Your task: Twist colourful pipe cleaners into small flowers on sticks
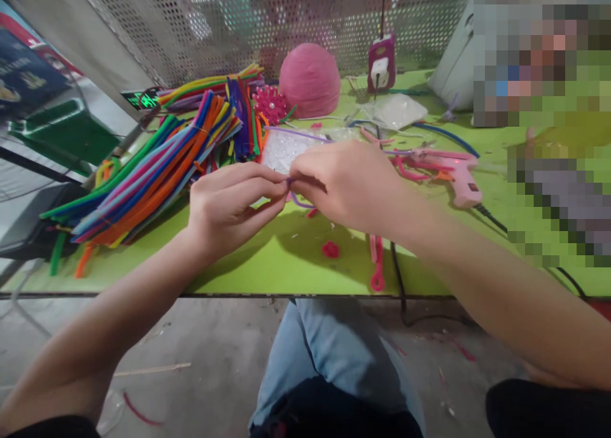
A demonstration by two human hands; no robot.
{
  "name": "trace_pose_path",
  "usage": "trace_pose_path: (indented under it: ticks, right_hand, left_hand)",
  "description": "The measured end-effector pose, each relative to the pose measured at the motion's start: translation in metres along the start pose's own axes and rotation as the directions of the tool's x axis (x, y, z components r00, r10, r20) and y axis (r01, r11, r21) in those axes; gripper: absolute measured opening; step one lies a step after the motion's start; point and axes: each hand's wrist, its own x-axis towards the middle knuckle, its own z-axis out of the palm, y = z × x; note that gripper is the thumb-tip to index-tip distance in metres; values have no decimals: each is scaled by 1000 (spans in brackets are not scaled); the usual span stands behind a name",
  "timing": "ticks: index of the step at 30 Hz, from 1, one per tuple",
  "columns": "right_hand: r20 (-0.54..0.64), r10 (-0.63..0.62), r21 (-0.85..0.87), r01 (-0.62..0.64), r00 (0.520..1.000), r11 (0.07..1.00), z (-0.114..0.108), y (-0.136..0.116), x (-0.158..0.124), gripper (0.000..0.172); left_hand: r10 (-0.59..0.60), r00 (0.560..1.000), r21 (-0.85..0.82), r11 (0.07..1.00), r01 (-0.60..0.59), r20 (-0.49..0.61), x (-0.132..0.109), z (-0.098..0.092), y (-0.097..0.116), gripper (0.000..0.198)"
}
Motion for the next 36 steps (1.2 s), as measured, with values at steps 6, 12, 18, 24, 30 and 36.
trace_pose_path:
  ticks: [6, 12, 18, 24, 30, 36]
  right_hand:
    - [-126, -3, -68, -5, 992, 998, -7, 11, 5, 26]
    - [-500, -143, -380, -67, 854, 923, -10, -2, -9, 33]
    - [-306, 24, -1, -25, 952, 1000, 32, 3, 5, 34]
    - [-213, 74, 194, -32, 974, 980, 42, 1, 9, 18]
    - [-219, 68, 271, -6, 973, 963, 45, -1, 10, 20]
    - [-68, 205, 581, -129, 976, 803, 41, -4, 11, 17]
  left_hand:
    - [-446, 894, -279, 856, 436, 27, 3, 10, -15, 10]
    - [-639, 764, -519, 625, 584, 90, 0, 20, -34, 24]
    - [-642, 744, -652, 486, 582, 185, -3, 28, -36, 41]
    - [-647, 731, -721, 399, 566, 216, 2, 26, -22, 49]
    - [-678, 697, -696, 386, 606, 231, 11, 18, -8, 53]
    - [-687, 659, -793, 199, 576, 306, 16, 19, -3, 50]
